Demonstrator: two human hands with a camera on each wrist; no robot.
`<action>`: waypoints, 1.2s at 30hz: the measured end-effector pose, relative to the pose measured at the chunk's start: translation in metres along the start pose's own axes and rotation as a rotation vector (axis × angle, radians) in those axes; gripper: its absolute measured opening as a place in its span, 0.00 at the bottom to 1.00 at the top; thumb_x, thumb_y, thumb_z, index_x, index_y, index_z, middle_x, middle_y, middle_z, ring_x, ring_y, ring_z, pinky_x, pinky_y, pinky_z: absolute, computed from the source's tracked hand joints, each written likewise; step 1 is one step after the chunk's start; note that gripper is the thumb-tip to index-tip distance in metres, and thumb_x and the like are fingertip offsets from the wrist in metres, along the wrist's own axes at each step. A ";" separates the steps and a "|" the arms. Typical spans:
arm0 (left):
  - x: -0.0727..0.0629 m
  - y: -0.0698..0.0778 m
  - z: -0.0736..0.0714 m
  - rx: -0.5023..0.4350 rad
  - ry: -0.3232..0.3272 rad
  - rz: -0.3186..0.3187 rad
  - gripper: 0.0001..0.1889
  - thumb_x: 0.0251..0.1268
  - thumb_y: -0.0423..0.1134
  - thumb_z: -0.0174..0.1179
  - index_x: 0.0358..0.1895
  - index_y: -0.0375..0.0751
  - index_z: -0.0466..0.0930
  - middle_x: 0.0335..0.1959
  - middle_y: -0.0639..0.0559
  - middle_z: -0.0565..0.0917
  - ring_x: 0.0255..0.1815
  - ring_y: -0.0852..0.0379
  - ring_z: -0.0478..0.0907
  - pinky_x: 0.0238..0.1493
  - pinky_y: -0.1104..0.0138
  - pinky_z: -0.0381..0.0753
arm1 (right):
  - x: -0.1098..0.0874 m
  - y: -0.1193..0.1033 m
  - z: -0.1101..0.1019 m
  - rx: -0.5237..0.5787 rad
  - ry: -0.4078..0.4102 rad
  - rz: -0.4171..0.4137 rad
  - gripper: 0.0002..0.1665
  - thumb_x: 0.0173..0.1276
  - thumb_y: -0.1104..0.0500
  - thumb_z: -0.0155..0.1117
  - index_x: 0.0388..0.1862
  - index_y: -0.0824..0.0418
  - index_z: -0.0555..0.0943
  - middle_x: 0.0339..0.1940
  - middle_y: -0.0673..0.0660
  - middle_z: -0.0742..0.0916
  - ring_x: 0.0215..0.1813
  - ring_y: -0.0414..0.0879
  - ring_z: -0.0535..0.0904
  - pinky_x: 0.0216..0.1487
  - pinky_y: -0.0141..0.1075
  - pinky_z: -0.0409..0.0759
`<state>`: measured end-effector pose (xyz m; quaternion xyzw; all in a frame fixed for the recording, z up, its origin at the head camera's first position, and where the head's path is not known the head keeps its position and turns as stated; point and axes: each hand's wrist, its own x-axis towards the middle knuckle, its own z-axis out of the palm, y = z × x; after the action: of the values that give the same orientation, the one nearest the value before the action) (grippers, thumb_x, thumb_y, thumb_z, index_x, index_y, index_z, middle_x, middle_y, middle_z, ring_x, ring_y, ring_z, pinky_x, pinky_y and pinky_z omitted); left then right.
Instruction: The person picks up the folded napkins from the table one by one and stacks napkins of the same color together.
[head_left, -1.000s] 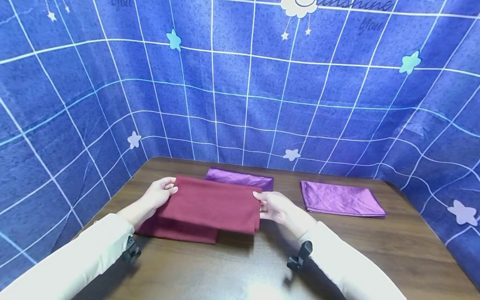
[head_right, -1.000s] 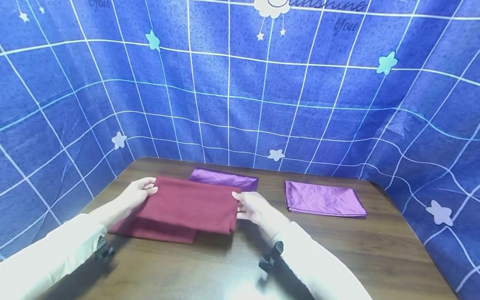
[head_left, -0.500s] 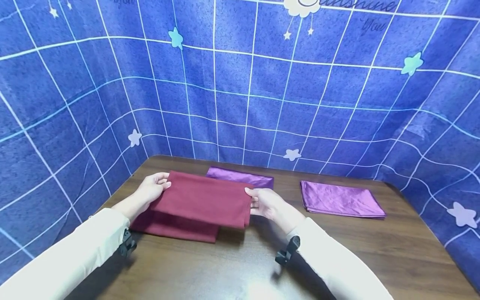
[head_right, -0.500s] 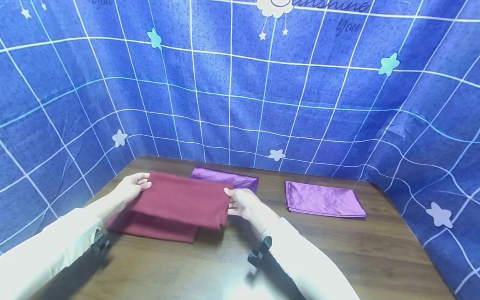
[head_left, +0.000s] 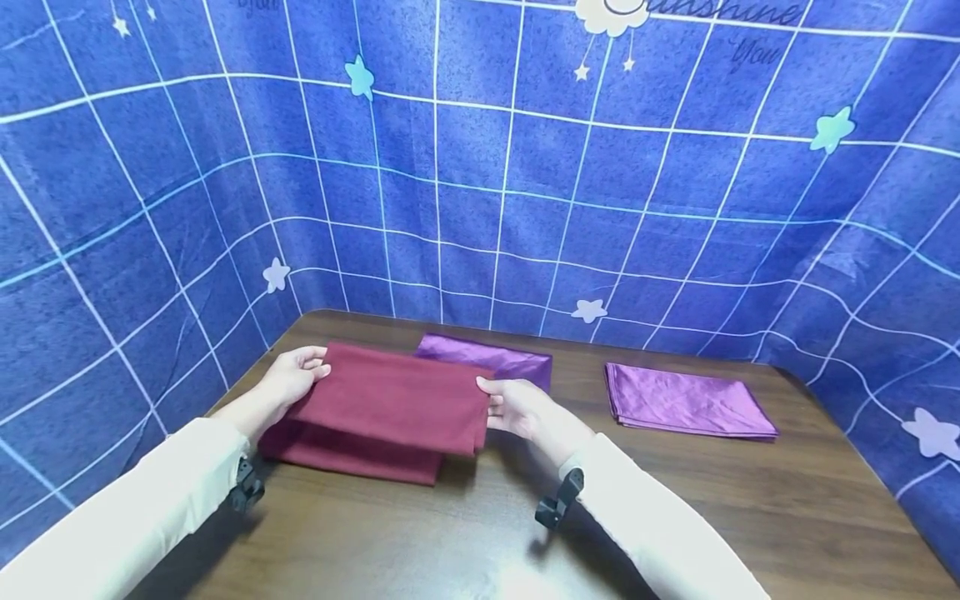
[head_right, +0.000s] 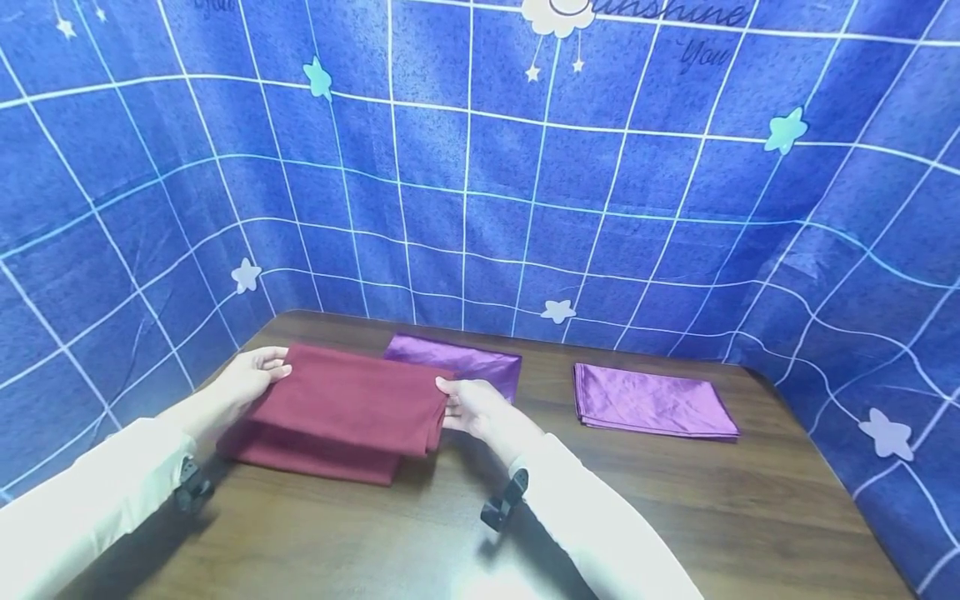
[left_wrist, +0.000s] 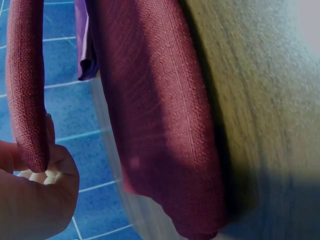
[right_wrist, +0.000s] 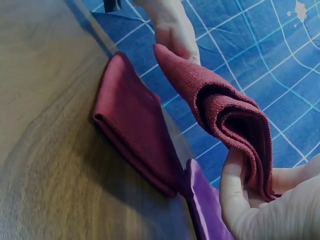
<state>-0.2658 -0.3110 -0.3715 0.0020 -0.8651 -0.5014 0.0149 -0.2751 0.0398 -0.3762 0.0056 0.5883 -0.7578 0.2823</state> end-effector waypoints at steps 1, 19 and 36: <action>0.000 -0.001 0.000 -0.002 0.003 -0.005 0.22 0.71 0.31 0.51 0.64 0.22 0.64 0.51 0.37 0.82 0.32 0.74 0.74 0.35 0.75 0.76 | 0.000 0.000 0.000 0.007 -0.010 0.000 0.06 0.75 0.61 0.51 0.34 0.58 0.71 0.25 0.50 0.77 0.32 0.41 0.75 0.37 0.31 0.80; -0.003 -0.018 -0.012 -0.026 -0.024 -0.113 0.25 0.73 0.33 0.49 0.68 0.24 0.59 0.53 0.40 0.81 0.31 0.72 0.75 0.34 0.72 0.79 | 0.018 0.016 0.011 0.071 0.040 0.038 0.14 0.72 0.61 0.56 0.53 0.66 0.72 0.42 0.60 0.81 0.49 0.52 0.79 0.67 0.50 0.72; -0.007 -0.028 -0.024 -0.076 -0.011 -0.145 0.26 0.72 0.32 0.49 0.68 0.23 0.57 0.30 0.70 0.80 0.28 0.70 0.76 0.30 0.70 0.80 | 0.032 0.033 0.022 0.009 0.105 0.009 0.30 0.69 0.61 0.61 0.66 0.70 0.68 0.61 0.70 0.79 0.60 0.60 0.78 0.63 0.50 0.76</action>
<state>-0.2586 -0.3455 -0.3846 0.0616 -0.8431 -0.5336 -0.0262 -0.2805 0.0013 -0.4098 0.0496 0.5988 -0.7578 0.2544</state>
